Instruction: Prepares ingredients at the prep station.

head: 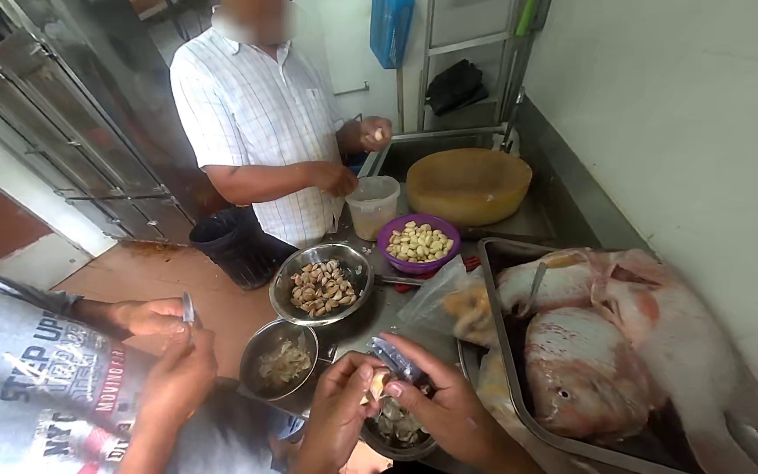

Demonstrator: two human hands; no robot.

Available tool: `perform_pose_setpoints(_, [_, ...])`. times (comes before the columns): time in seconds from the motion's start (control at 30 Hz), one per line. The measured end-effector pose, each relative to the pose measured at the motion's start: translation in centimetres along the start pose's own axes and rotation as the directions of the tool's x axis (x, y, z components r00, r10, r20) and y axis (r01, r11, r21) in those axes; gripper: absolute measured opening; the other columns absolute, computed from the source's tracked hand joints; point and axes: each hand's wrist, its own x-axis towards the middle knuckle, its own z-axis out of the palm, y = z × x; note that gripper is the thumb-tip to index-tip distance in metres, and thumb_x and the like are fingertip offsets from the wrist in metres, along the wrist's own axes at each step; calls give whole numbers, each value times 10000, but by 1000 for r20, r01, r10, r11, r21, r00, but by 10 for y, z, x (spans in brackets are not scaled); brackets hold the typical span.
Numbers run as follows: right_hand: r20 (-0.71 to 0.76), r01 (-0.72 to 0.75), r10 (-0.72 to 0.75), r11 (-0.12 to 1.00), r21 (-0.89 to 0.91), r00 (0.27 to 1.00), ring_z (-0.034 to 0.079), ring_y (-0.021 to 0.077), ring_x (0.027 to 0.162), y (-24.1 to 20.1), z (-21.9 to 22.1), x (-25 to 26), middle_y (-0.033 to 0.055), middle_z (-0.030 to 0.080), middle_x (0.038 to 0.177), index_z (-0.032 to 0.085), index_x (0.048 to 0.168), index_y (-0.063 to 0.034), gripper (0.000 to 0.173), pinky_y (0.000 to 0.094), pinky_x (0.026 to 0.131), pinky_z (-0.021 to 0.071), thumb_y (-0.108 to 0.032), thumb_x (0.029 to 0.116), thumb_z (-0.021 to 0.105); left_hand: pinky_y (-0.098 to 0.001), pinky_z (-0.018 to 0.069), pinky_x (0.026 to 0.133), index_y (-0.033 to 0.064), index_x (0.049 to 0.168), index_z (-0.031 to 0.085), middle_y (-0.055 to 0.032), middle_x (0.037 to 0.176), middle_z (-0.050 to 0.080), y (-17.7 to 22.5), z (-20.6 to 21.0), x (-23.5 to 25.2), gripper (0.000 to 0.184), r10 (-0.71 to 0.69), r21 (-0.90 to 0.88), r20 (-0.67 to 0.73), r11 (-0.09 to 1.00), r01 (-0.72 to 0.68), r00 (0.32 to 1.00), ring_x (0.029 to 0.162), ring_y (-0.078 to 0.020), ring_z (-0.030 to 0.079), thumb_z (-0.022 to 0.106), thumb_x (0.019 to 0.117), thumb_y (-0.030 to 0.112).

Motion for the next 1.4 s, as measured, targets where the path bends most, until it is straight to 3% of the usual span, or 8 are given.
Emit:
perform_pose_setpoints(0.4, [82, -56, 40, 977, 203, 996, 654, 56, 1106, -2, 16, -9, 88, 674, 1287, 541, 1415, 62, 425, 248, 970, 551, -167, 1057, 542, -151, 498, 515, 94, 1015, 735, 7, 826, 691, -4, 8, -25, 161, 157, 164, -92, 976, -140, 983, 582, 9, 577, 709, 963, 244])
perform_pose_setpoints(0.67, [-63, 133, -136, 990, -55, 989, 703, 75, 1035, 14, 14, -9, 99, 724, 1217, 613, 1372, 21, 394, 267, 911, 595, -221, 1072, 535, -161, 474, 524, 19, 1181, 667, 26, 932, 689, -5, 20, -28, 244, 139, 402, -76, 911, -97, 987, 601, 16, 540, 672, 972, 146])
perform_pose_setpoints(0.8, [-81, 168, -174, 983, -70, 981, 697, 71, 1055, 13, 10, -4, 94, 718, 1229, 604, 1379, 20, 408, 262, 921, 594, -243, 1079, 522, -174, 464, 499, 44, 1153, 697, 5, 860, 673, -7, 13, -20, 246, 130, 357, -130, 931, -75, 983, 571, -11, 531, 729, 934, 153])
perform_pose_setpoints(0.93, [-109, 170, -174, 984, -47, 979, 673, 54, 1078, 13, 8, -4, 76, 696, 1270, 588, 1385, 28, 410, 245, 931, 578, -233, 1077, 513, -180, 483, 555, -2, 1192, 676, -20, 870, 646, -6, -16, -3, 247, 96, 158, -345, 986, -43, 934, 620, -39, 552, 601, 976, 91])
perform_pose_setpoints(1.03, [9, -72, 78, 951, -301, 997, 702, 77, 976, 20, 8, -8, 44, 710, 1261, 586, 1450, -111, 435, 280, 842, 601, -224, 1031, 567, -207, 511, 608, -8, 1359, 604, -71, 995, 665, 8, -28, -3, 366, -38, -17, -306, 999, 35, 951, 702, -78, 593, 523, 1018, 100])
perform_pose_setpoints(1.17, [105, -467, 604, 704, -534, 790, 669, 265, 1015, 20, 0, -6, 154, 595, 1382, 291, 1631, -201, 720, 478, 906, 554, -180, 976, 590, -191, 487, 547, 24, 1329, 580, -63, 916, 649, 6, -28, -11, 357, -138, -127, -155, 985, 118, 978, 636, -69, 579, 545, 1023, 204])
perform_pose_setpoints(1.27, [7, -268, 294, 881, -390, 956, 660, 103, 807, 24, -2, -11, 66, 698, 1152, 497, 1525, -153, 596, 307, 707, 583, -326, 971, 634, -177, 460, 513, 63, 1186, 583, -37, 819, 628, 3, -29, -15, 249, -171, -158, -66, 975, 159, 983, 583, -57, 561, 524, 1041, 256])
perform_pose_setpoints(1.4, [24, 61, -57, 976, -208, 998, 672, 51, 942, 14, -2, -7, 28, 704, 1228, 589, 1447, -126, 533, 249, 809, 596, -386, 990, 672, -159, 447, 496, 132, 1096, 646, 11, 769, 629, 2, -19, -16, 236, -241, -185, 125, 947, 262, 962, 558, -25, 545, 556, 1036, 341])
